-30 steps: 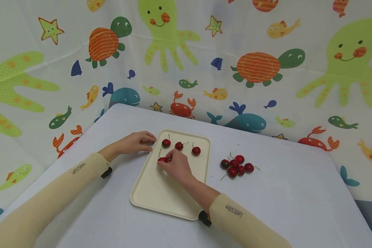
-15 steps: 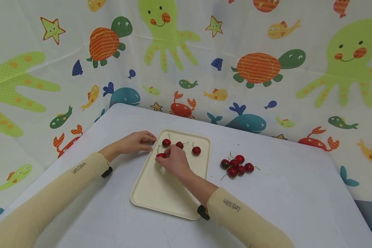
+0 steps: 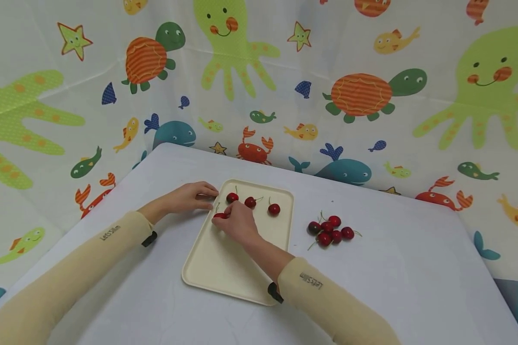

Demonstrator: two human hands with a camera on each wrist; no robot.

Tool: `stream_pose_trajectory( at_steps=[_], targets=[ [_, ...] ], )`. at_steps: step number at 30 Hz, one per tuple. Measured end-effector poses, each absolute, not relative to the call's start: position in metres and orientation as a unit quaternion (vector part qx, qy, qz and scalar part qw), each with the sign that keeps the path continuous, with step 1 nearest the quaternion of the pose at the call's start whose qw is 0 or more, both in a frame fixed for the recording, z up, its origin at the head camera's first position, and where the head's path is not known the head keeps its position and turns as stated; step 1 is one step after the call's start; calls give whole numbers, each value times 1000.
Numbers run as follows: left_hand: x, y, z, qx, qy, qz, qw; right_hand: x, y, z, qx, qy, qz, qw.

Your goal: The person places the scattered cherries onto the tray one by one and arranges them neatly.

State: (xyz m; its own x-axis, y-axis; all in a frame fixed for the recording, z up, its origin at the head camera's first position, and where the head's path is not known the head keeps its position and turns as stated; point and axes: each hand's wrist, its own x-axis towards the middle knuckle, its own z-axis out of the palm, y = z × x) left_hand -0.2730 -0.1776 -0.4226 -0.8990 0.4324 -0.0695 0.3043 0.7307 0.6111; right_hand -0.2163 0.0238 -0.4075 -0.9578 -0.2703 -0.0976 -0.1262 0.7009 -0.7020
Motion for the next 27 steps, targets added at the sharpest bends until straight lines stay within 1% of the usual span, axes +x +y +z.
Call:
stream_pose_trajectory(
  at_steps=[9,13,27],
  targets=[
    [-270,-177,-421,211,923,306,99,-219,24,-405,-111,929,-342,91],
    [-270,-176,-419,199,926,304,103,-221,27,-405,-112,933,-331,91],
    [-270,-176,-420,198,926,306,101,-224,30,-405,-111,941,-299,116]
  ],
)
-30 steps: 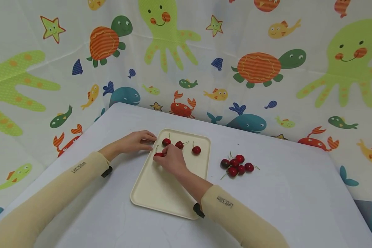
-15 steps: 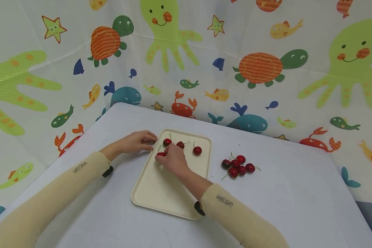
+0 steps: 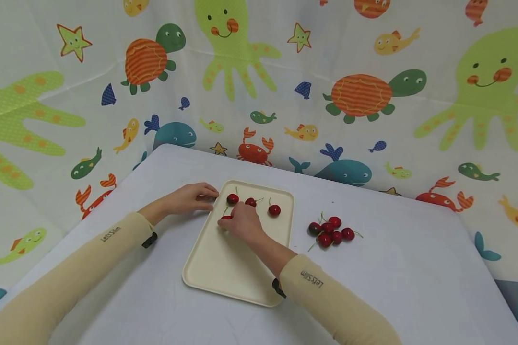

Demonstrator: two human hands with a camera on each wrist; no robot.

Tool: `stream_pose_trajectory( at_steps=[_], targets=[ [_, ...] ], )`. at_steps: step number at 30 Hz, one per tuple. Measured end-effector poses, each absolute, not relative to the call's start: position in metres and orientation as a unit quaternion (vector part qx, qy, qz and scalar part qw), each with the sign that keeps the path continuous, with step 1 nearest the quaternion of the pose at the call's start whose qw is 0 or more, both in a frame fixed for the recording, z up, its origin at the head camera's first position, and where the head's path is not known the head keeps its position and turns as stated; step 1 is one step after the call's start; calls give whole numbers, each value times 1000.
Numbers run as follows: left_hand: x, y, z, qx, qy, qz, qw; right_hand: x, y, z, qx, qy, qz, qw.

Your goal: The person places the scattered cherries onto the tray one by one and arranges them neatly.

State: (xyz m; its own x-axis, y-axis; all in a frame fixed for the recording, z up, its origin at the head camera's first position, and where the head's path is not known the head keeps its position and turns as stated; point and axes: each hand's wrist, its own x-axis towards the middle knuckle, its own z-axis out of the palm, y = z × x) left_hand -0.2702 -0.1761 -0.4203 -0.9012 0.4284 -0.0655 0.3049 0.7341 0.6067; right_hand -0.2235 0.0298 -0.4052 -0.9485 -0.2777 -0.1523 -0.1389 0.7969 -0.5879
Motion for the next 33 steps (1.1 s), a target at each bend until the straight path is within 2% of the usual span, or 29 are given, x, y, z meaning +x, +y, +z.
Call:
stream_pose_trajectory(
  at_steps=[25,33],
  targets=[
    [-267,-175,-420,211,925,302,92,-221,41,-400,-108,943,-287,131],
    [-266,-173,-420,197,928,303,96,-215,59,-395,-118,941,-297,111]
  ],
)
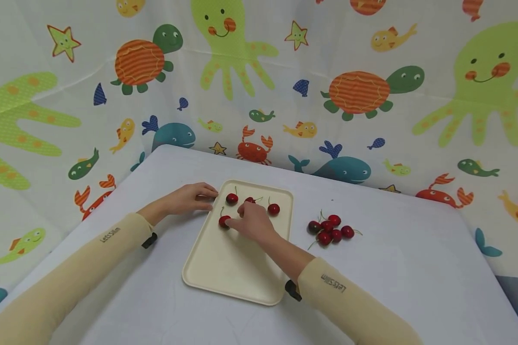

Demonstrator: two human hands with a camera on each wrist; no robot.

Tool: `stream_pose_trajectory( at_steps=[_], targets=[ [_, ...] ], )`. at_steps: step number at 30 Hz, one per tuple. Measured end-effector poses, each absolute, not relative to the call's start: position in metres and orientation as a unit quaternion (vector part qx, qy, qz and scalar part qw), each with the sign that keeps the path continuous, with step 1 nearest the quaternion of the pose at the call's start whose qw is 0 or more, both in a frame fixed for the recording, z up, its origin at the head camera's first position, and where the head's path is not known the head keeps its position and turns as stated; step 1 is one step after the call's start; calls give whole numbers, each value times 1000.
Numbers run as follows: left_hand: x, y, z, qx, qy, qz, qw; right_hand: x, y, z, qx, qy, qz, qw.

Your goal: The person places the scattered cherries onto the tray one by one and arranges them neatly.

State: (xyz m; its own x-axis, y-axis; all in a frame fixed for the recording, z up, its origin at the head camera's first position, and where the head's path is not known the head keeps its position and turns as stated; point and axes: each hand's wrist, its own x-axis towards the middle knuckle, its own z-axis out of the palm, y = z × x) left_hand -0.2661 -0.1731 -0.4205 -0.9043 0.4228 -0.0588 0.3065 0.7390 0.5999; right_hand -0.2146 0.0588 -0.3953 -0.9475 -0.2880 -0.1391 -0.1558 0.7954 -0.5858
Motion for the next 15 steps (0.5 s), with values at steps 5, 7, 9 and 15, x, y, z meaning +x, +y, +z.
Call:
stream_pose_trajectory(
  at_steps=[5,7,9,15],
  targets=[
    [-266,-172,-422,183,930,302,99,-209,76,-393,-117,934,-327,89],
    [-266,-173,-423,183,930,302,99,-207,85,-392,-112,930,-340,84],
    [-266,-173,-424,182,931,302,99,-206,94,-391,-103,927,-353,78],
    [-267,-173,-425,184,931,300,97,-201,124,-393,-89,915,-390,52]
  ],
)
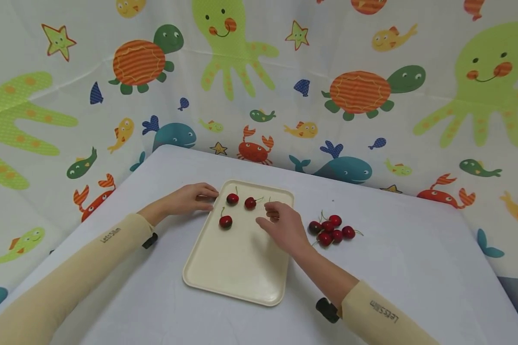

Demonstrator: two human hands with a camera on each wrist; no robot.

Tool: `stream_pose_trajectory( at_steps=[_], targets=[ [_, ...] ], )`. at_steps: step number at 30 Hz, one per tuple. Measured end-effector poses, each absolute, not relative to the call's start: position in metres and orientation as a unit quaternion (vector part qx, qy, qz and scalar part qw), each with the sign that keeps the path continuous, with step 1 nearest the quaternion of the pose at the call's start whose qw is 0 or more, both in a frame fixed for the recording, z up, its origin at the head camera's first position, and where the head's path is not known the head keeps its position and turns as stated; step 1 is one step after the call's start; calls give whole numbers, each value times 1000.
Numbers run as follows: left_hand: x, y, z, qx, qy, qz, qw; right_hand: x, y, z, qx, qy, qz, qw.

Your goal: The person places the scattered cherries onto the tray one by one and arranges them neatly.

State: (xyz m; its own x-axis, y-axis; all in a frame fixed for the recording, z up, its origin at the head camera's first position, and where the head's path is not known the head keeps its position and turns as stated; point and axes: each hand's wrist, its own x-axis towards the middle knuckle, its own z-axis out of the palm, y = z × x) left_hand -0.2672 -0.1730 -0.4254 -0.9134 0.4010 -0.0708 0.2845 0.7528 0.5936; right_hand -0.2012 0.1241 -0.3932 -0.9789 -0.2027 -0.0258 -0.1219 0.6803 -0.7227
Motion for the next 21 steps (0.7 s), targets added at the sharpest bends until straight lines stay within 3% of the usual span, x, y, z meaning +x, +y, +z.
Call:
stream_pose_trajectory(
  at_steps=[21],
  targets=[
    [-270,-172,-427,178,928,311,99,-179,220,-401,-53,929,-366,-28]
  ],
)
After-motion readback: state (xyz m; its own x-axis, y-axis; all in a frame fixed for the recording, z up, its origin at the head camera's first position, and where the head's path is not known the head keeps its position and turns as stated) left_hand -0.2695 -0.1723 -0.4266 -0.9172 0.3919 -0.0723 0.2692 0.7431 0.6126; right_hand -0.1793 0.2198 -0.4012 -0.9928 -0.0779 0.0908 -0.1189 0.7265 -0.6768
